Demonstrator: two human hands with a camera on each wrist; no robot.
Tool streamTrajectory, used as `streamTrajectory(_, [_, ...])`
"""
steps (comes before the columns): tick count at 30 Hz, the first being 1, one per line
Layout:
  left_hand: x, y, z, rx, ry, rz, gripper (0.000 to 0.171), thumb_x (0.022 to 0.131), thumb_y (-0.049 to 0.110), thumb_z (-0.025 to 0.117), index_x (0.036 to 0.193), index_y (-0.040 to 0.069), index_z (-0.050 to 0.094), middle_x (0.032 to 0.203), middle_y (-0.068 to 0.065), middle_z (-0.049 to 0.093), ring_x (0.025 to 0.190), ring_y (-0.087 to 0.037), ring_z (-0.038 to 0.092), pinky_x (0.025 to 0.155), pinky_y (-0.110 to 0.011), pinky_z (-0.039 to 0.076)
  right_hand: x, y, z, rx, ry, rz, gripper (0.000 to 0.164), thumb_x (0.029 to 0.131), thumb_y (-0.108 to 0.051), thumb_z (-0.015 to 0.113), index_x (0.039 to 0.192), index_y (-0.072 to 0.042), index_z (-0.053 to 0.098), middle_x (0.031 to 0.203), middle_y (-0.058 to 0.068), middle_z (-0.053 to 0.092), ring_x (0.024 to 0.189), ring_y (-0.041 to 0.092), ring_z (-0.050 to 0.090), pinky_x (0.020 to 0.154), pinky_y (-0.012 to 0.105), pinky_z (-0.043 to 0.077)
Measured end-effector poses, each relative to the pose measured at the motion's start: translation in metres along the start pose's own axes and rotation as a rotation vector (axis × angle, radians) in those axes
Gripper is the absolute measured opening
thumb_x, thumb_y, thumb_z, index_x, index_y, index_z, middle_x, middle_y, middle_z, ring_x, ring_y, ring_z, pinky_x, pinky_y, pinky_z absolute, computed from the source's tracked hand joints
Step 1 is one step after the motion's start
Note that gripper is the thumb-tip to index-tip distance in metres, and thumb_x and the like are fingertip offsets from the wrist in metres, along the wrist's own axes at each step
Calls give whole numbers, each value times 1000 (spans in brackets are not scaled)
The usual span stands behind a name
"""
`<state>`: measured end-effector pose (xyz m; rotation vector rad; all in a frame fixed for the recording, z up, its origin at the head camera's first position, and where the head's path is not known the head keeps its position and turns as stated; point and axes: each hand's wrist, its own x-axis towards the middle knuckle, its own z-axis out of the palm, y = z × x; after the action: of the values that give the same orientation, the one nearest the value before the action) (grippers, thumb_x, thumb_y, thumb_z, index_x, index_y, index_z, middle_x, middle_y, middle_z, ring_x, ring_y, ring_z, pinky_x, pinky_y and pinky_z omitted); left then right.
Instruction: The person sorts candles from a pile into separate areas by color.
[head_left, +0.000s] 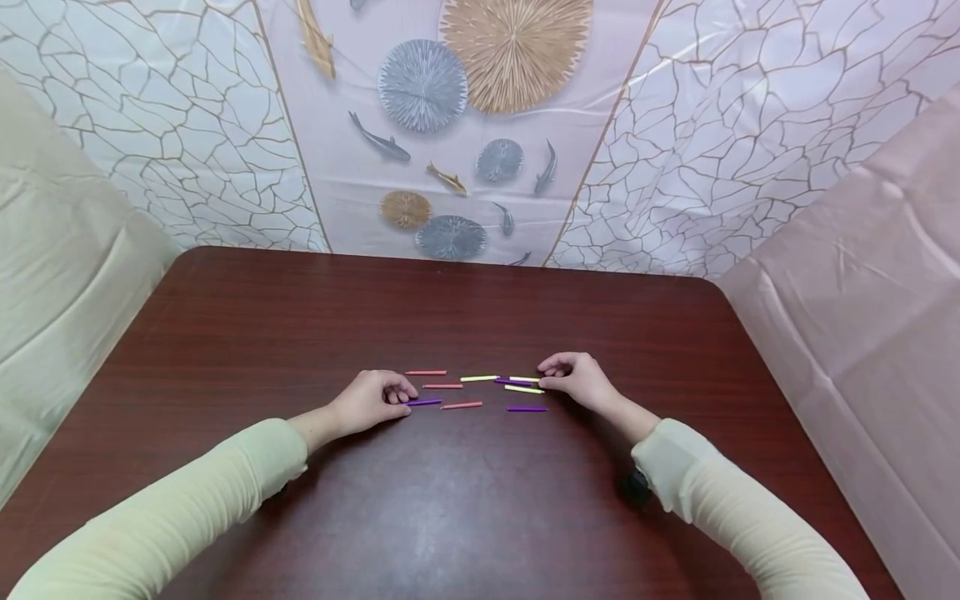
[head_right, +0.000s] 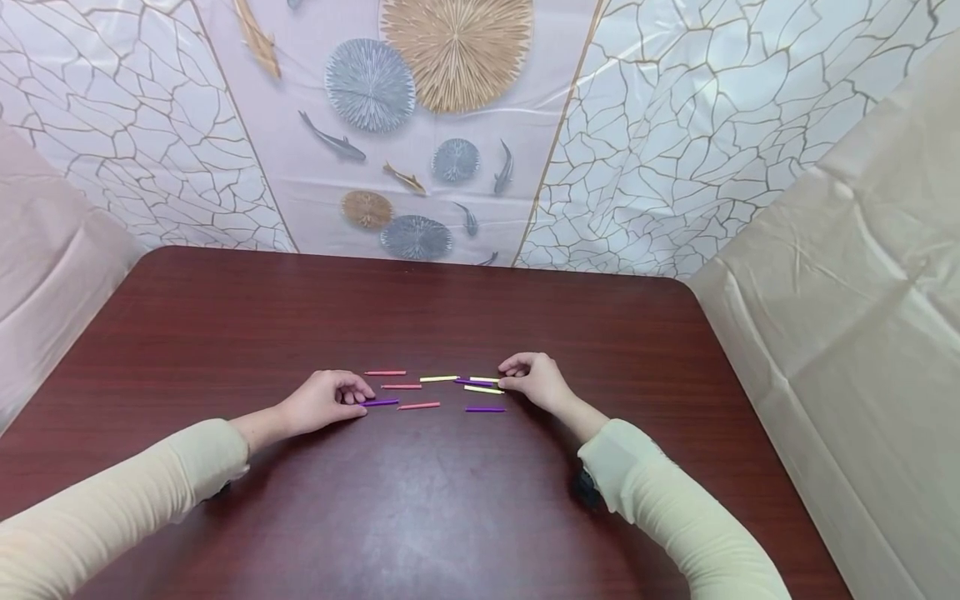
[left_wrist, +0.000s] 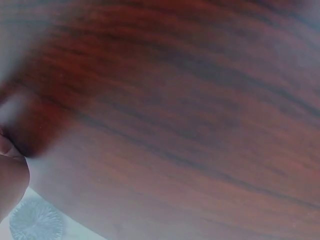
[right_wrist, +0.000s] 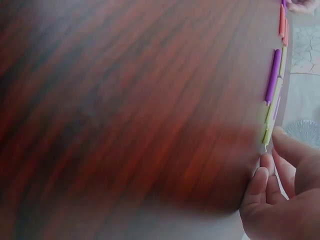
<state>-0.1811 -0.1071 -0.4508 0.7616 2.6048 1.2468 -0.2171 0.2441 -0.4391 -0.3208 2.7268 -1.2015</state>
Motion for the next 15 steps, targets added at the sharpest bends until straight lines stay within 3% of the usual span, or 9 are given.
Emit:
streamTrajectory(8, [2,3,1,43,2,15,6,78,3,70,85,4,69,71,1,62,66,-2,50,61,-17,44,-1,-3,-2,-65,7,41,15,74,-6,75,88,1,71,74,6,67,67,7,54,63,19,44])
streamTrajectory(15, [1,3,-1,90,-12,13,6,78,4,70,83,6,68,71,2,60,66,-2,50,62,-18,44,1,-3,0,-140,13,18,9,74,-9,75,81,-3,73,71,5,67,64,6,53,63,21,44])
